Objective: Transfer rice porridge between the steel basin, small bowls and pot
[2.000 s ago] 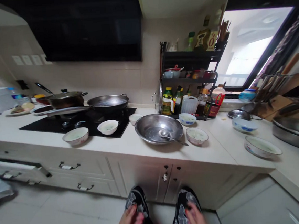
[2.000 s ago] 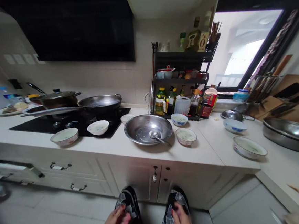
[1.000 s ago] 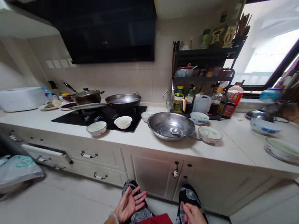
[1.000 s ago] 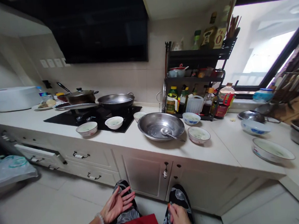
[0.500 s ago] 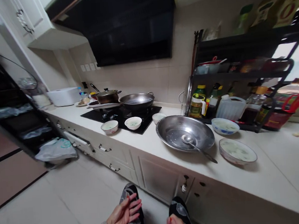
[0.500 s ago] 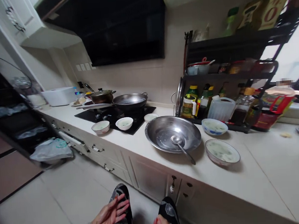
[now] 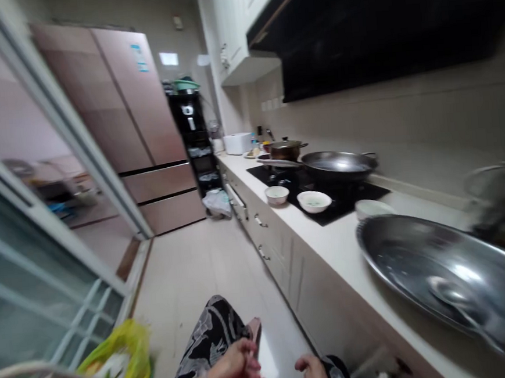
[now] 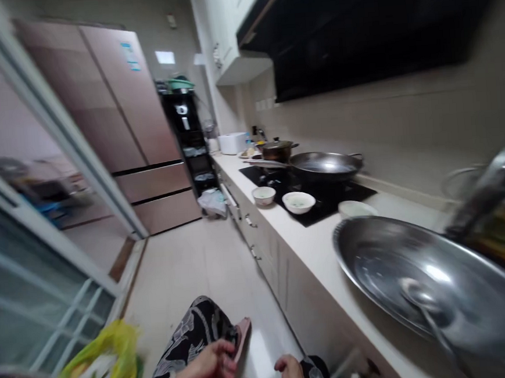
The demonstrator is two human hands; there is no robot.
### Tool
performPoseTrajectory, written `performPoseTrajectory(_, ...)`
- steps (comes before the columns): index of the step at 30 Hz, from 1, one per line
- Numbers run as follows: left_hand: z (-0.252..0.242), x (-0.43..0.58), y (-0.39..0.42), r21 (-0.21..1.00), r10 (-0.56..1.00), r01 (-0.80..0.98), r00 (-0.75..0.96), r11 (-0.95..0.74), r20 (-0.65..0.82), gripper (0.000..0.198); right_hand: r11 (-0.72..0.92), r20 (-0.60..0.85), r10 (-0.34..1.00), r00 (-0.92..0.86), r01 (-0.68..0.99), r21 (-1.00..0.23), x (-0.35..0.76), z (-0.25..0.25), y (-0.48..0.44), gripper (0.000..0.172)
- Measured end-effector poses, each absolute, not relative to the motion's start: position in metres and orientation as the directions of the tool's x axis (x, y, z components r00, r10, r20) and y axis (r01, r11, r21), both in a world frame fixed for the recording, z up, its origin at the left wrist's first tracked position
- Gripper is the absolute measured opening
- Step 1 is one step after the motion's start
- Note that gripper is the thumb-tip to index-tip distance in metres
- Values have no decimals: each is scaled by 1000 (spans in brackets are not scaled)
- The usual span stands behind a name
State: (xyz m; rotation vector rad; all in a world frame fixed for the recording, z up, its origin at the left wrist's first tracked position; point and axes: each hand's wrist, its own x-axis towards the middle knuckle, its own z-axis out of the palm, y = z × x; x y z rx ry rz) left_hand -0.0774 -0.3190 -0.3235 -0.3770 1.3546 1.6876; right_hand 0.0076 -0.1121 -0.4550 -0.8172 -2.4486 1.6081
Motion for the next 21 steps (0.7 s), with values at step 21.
performPoseTrajectory(21, -134, 65, -592, 922, -712, -317, -699, 221, -70, 38, 249, 49, -433, -900, -171, -953, -151, -266, -333, 46)
